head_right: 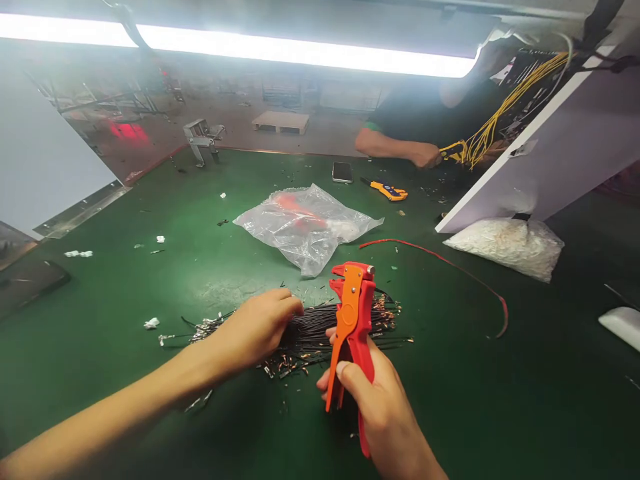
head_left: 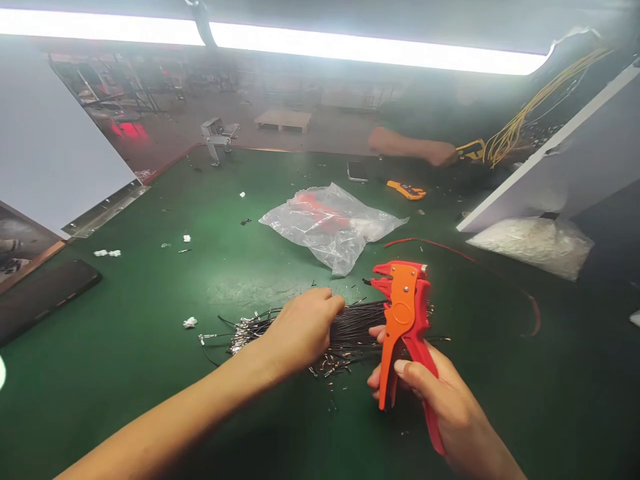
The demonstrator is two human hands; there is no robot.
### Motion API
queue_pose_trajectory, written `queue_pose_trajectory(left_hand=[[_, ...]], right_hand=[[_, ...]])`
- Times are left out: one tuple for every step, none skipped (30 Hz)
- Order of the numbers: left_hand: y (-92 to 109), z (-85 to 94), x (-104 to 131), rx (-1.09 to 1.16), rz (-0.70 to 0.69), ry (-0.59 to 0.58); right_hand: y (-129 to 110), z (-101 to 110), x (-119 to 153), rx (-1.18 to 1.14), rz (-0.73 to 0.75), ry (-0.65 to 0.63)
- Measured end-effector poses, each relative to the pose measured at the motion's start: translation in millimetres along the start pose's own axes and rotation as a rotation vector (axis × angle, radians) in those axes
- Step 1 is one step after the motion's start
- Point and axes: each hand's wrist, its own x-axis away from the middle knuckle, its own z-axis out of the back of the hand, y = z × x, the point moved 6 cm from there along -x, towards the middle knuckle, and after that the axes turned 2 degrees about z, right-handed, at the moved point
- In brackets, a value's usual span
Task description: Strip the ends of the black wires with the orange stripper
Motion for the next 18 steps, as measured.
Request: queue_pose_trajectory(left_hand=[[-3.4,3.9,-0.2,0.001,0.003,0.008],[-5.6,7.5,-0.5,-0.002,0.003,0.016],[-6.6,10.5,-0.8,-0.007,-0.001,0.022],[-6.5,12.7,-1.0,-0.014,-0.006,0.027],[-5.4,14.0,-1.4,-0.023,-0.013,0.028],[-3.5,14.4,-1.7,-0.033,-0.025,0.025],[-0.9,13.9,-2.2,-0.043,-0.042,0.018],[2.1,12.8,-2.8,-0.054,-0.063,0.008],[5.0,11.1,-3.6,-0.065,-0.084,-0.003],[7.5,8.9,-4.6,-0.075,-0.103,-0.014],[9.8,6.3,-5.7,-0.081,-0.121,-0.028],[11.5,3.5,-7.0,-0.084,-0.134,-0.041],[13.0,0.2,-8.3,-0.082,-0.147,-0.058],[14.1,-3.1,-9.5,-0.075,-0.158,-0.077],[15.0,-6.3,-10.4,-0.066,-0.165,-0.095],[15.4,-9.2,-11.1,-0.055,-0.169,-0.11],[15.4,-11.5,-11.5,-0.042,-0.168,-0.123],[14.8,-13.0,-11.6,-0.025,-0.162,-0.132]], right_hand=[[0.7,0.3,-0.2,-0.005,-0.002,0.002],[1.4,0.5,-0.5,-0.008,-0.002,0.003],[1.9,0.6,-0.8,-0.008,-0.001,0.002],[2.3,0.6,-1.1,-0.008,-0.001,-0.002],[2.7,0.4,-1.4,-0.009,-0.003,-0.007],[3.0,0.3,-1.6,-0.009,-0.007,-0.01],[3.0,0.4,-1.7,-0.009,-0.009,-0.012],[2.8,0.4,-1.7,-0.009,-0.009,-0.013],[2.7,0.4,-1.7,-0.007,-0.009,-0.012],[2.5,0.5,-1.6,-0.003,-0.008,-0.012],[2.6,0.5,-1.5,-0.002,-0.008,-0.011],[2.8,0.5,-1.4,-0.003,-0.008,-0.011],[3.3,0.5,-1.3,-0.004,-0.009,-0.011],[4.1,0.6,-1.4,-0.004,-0.014,-0.009],[5.1,0.6,-1.4,-0.002,-0.022,-0.007],[5.8,0.5,-1.5,-0.002,-0.028,-0.006],[6.1,0.2,-1.6,0.001,-0.03,-0.008],[5.8,-0.3,-1.7,0.003,-0.027,-0.012]])
